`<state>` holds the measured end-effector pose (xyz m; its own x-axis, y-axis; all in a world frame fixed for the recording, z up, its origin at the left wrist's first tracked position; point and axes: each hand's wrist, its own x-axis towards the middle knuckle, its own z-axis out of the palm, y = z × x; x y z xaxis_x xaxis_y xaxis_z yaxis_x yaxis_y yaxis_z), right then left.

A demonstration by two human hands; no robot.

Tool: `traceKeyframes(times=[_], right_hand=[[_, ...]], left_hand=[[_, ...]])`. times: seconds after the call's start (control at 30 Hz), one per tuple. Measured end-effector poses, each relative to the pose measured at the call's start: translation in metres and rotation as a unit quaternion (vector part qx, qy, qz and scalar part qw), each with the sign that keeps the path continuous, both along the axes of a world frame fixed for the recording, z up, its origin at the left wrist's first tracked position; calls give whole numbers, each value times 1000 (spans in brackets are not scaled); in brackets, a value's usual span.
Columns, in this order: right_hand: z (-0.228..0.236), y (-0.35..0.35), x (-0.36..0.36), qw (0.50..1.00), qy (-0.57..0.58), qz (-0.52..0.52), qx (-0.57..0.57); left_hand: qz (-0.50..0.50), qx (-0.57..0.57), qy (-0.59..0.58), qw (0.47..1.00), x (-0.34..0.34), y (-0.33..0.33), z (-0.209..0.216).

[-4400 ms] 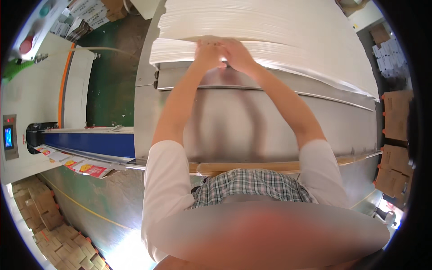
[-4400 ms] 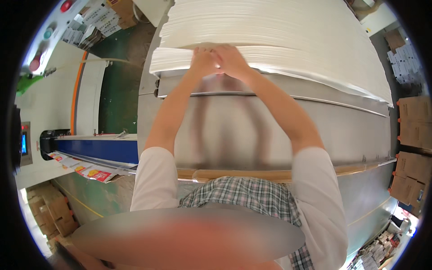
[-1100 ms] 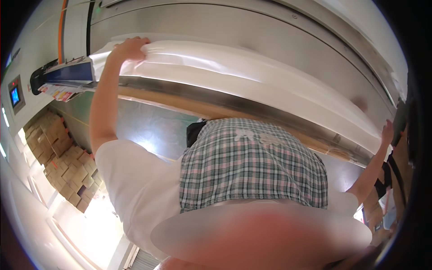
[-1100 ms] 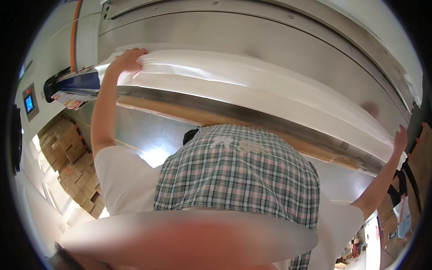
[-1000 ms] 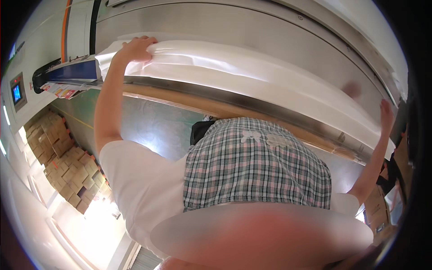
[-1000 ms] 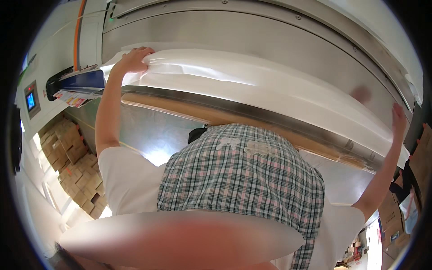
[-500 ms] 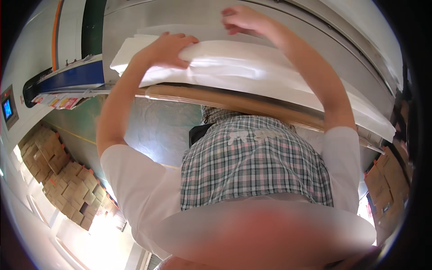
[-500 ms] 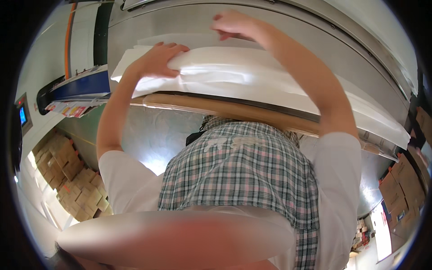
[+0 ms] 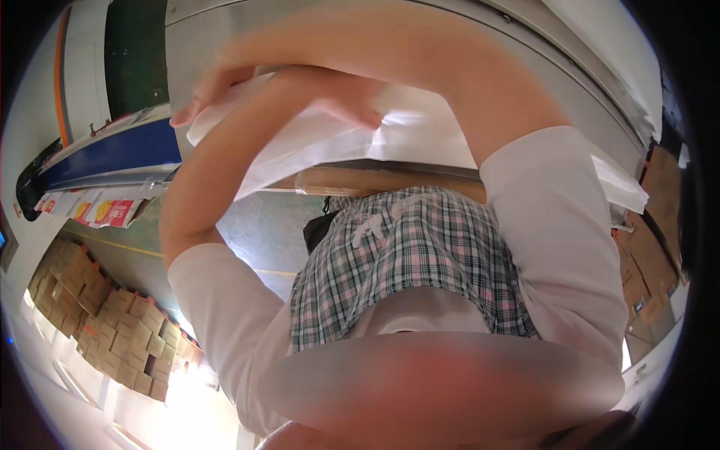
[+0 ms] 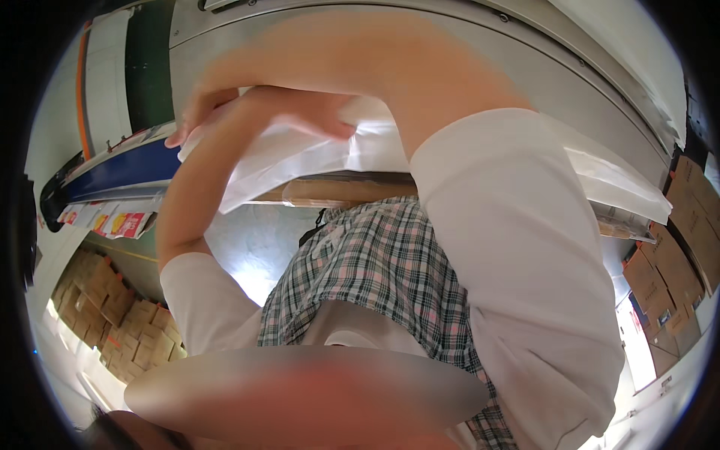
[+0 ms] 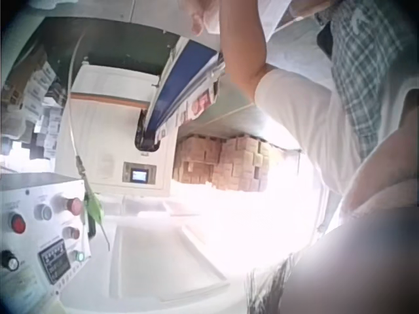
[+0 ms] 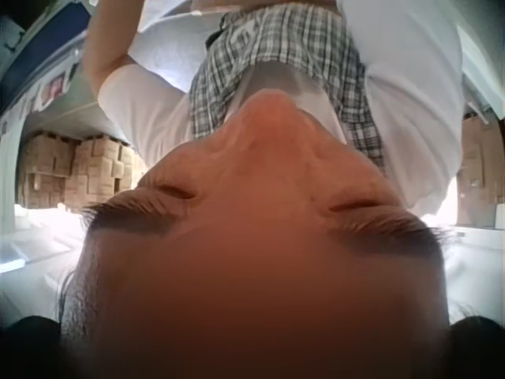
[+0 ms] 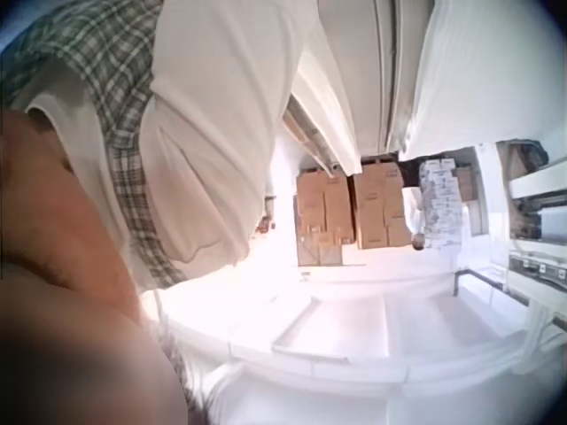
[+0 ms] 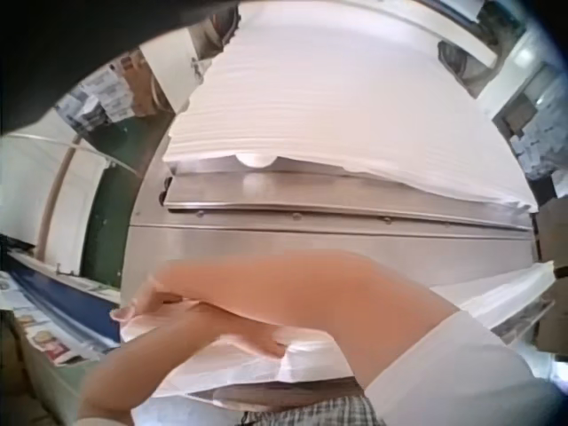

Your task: Manually collecting stacks of paper from a machine and piling them together.

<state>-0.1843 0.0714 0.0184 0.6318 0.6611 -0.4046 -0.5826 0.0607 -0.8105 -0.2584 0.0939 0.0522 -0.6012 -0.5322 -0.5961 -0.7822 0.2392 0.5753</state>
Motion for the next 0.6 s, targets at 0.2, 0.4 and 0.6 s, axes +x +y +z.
traceKeyframes(times=[0.2, 0.4, 0.6], right_hand=[[31, -79, -18, 943, -168, -271, -96], [70, -104, -210, 849, -132, -412, -302], [47, -47, -309, 805, -103, -395, -431]], left_hand=[[65, 173, 66, 980, 26, -55, -46], [118, 117, 82, 983, 48, -62, -47], [164, -74, 255, 950, 11, 20, 34]])
